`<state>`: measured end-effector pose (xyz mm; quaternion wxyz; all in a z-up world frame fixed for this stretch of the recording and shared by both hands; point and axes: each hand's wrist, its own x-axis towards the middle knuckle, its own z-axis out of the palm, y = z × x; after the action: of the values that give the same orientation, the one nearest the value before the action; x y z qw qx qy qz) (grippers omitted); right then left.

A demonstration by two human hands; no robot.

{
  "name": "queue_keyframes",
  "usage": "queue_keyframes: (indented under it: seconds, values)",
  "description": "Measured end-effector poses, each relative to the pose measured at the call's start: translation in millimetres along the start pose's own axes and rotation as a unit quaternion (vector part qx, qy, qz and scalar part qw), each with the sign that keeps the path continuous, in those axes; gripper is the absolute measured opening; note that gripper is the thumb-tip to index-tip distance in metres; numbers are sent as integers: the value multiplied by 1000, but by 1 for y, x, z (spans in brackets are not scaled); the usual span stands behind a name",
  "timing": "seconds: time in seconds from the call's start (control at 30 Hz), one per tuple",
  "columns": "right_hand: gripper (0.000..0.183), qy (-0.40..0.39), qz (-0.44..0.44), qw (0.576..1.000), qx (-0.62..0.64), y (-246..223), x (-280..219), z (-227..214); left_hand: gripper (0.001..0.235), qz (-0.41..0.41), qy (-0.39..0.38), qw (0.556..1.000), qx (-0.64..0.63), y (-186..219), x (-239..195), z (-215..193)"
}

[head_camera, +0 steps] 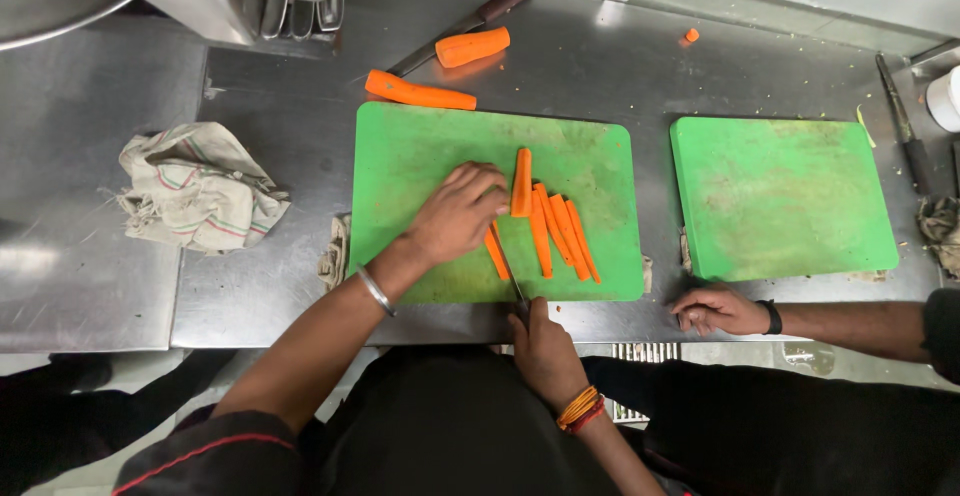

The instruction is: The person slices peeled carrots into thin strips on a green cutting board using a knife. The person repeatedly cuts the carrot pieces into uniform batons and gathers them on the board.

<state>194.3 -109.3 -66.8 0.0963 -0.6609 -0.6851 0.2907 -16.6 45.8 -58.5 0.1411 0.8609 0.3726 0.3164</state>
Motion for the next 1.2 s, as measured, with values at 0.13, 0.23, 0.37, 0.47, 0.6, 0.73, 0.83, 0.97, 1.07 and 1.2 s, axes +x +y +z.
queue_keyframes:
  seconds: [0.13, 0.23, 0.37, 0.47, 0.6, 0.73, 0.83, 0.97, 1.07, 1.2]
  values:
    - [35, -44, 72, 996, -32, -1, 5, 10, 60, 11, -71, 995, 70, -3, 14, 9]
    - [36, -51, 94, 994, -37, 1, 2, 10, 86, 12, -77, 992, 102, 1, 14, 19]
    - [36, -72, 91, 993, -33, 3, 7, 8, 94, -11, -100, 988, 116, -1, 12, 23]
    - [33, -63, 22, 998, -12, 11, 5, 9, 95, -14, -100, 988, 121, -1, 10, 29]
    - [36, -101, 82, 991, -17, 18, 14, 14, 97, -27, -135, 981, 138, -9, 13, 28]
    - [36, -82, 45, 995, 17, 29, 4, 21, 97, -14, -110, 983, 150, -1, 9, 34]
    - [39, -72, 37, 997, 19, 28, 10, 22, 99, -31, -128, 981, 145, -2, 11, 27]
    - [47, -50, 10, 997, 54, 26, 9, 20, 103, -49, -195, 968, 149, -1, 15, 23]
    - [40, -58, 3, 996, 64, 27, 3, 19, 102, -35, -169, 974, 148, 3, 15, 23]
    - [40, -69, 45, 996, 32, 21, 9, 21, 104, -49, -214, 963, 157, 2, 20, 19]
